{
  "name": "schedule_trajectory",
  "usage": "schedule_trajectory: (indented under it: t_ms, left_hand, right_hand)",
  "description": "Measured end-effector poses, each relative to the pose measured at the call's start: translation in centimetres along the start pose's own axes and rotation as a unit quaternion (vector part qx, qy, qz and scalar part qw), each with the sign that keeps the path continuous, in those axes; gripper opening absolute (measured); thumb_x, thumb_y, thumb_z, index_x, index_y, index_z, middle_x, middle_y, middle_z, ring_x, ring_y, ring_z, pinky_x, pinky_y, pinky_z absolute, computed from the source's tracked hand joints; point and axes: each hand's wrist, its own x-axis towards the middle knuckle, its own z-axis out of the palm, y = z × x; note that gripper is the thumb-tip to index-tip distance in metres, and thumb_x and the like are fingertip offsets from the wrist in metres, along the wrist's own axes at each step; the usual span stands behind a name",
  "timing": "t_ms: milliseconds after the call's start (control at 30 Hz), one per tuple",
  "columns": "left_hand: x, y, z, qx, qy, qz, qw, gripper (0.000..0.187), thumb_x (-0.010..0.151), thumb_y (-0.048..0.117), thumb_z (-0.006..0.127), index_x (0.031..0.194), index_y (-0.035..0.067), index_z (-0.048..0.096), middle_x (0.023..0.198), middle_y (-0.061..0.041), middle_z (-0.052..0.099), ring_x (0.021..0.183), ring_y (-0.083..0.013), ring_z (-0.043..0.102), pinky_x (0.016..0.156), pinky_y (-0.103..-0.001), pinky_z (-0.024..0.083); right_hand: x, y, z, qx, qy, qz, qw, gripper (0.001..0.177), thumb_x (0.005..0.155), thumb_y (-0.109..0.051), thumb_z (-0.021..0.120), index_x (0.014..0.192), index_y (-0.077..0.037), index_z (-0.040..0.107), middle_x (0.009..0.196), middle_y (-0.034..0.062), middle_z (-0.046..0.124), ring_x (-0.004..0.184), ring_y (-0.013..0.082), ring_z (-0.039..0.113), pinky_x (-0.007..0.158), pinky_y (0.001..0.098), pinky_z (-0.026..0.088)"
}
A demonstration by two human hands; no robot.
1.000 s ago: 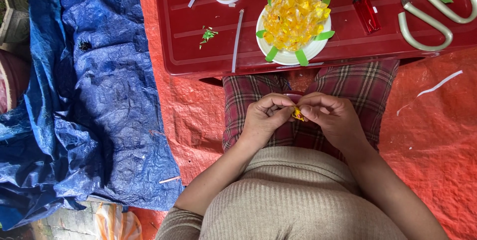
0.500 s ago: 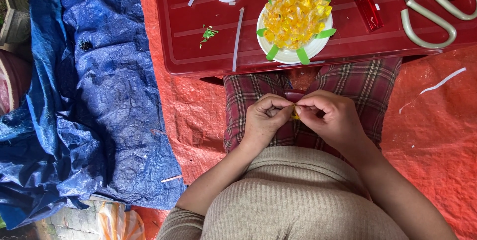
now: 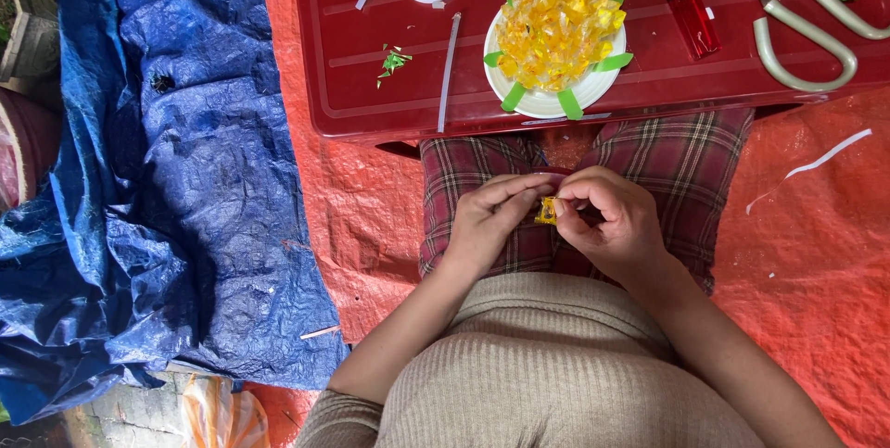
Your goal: The person selects wrapped candies from a plastic bag, unwraps them, and attaches each to a clear plastic stick using a lighter to melt the stick's tip. The assembled candy sticks are inserted into a white plate base that already holds a cluster of similar yellow candies and green ribbon accents.
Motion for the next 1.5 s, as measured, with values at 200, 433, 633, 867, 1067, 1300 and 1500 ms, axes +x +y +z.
schedule_trajectory:
  t_ms: [200, 433, 633, 867, 1067, 1300, 1500]
  left_hand:
    - [0.1, -1.6, -0.6, -0.306, -0.051, -0.223, 0.924, 0.018, 0.096, 0.001, 0.068, 0.113, -0.004, 0.073, 0.093, -0.014, 0.076, 0.083, -0.0187, 0.076, 0.077, -0.041, 0.069]
    - [0.5, -1.7, -0.9, -0.369, -0.073, -0.275, 0.885, 0.013, 0.094, -0.002, 0.071, 0.107, -0.005, 0.073, 0.087, -0.010, 0.076, 0.082, -0.0192, 0.077, 0.074, -0.046, 0.068]
    - [0.4, -2.2, -0.8, -0.346, -0.079, -0.250, 0.901, 0.017, 0.091, -0.008, 0.072, 0.108, -0.010, 0.072, 0.093, -0.020, 0.076, 0.087, -0.0270, 0.077, 0.077, -0.048, 0.068]
    - [0.1, -2.0, 0.0, -0.210, -0.054, -0.140, 0.966, 0.023, 0.087, -0.010, 0.076, 0.110, -0.011, 0.072, 0.097, -0.026, 0.075, 0.088, -0.0287, 0.076, 0.077, -0.044, 0.067]
    - [-0.6, -1.5, 0.5, -0.207, -0.026, -0.109, 0.972, 0.022, 0.087, -0.012, 0.075, 0.108, -0.009, 0.072, 0.098, -0.026, 0.075, 0.086, -0.0283, 0.077, 0.076, -0.041, 0.068]
    - [-0.1, -0.6, 1.2, -0.181, 0.002, -0.073, 0.981, 0.017, 0.086, -0.013, 0.075, 0.102, -0.008, 0.071, 0.099, -0.023, 0.075, 0.086, -0.0236, 0.077, 0.071, -0.036, 0.069]
    - [0.0, -0.5, 0.5, -0.073, -0.004, -0.029, 0.997, 0.016, 0.086, -0.008, 0.076, 0.099, 0.001, 0.073, 0.098, -0.014, 0.076, 0.080, -0.0150, 0.076, 0.068, -0.027, 0.067]
  right_hand:
    - [0.2, -0.3, -0.6, 0.006, -0.004, -0.033, 0.999, 0.005, 0.089, 0.003, 0.072, 0.092, 0.000, 0.070, 0.090, 0.0123, 0.071, 0.076, 0.0254, 0.069, 0.066, 0.0336, 0.058]
    - [1.0, -1.1, -1.0, 0.003, -0.013, -0.048, 0.999, 0.005, 0.090, 0.000, 0.073, 0.092, 0.000, 0.068, 0.107, 0.0160, 0.069, 0.094, 0.0299, 0.071, 0.078, 0.0396, 0.059]
    - [0.8, -0.2, -1.2, -0.048, -0.032, -0.091, 0.994, 0.003, 0.089, -0.002, 0.072, 0.090, -0.002, 0.069, 0.107, 0.0156, 0.068, 0.091, 0.0307, 0.071, 0.076, 0.0422, 0.058]
    - [0.6, 0.3, -1.0, -0.069, 0.002, -0.114, 0.991, 0.006, 0.088, 0.000, 0.072, 0.090, -0.002, 0.068, 0.109, 0.0155, 0.067, 0.092, 0.0291, 0.072, 0.079, 0.0406, 0.059]
    - [0.5, -0.7, -0.7, -0.076, 0.027, -0.100, 0.992, 0.004, 0.091, -0.002, 0.072, 0.091, -0.003, 0.068, 0.111, 0.0143, 0.067, 0.089, 0.0267, 0.071, 0.076, 0.0384, 0.058]
    - [0.3, -1.5, -1.0, -0.084, -0.022, -0.031, 0.996, 0.007, 0.101, -0.007, 0.066, 0.098, -0.005, 0.072, 0.112, 0.0126, 0.069, 0.085, 0.0288, 0.070, 0.071, 0.0396, 0.056]
    - [1.7, -2.5, -2.9, -0.009, -0.116, 0.059, 0.991, 0.016, 0.103, -0.010, 0.059, 0.102, -0.003, 0.074, 0.110, 0.0165, 0.072, 0.081, 0.0297, 0.071, 0.069, 0.0411, 0.056]
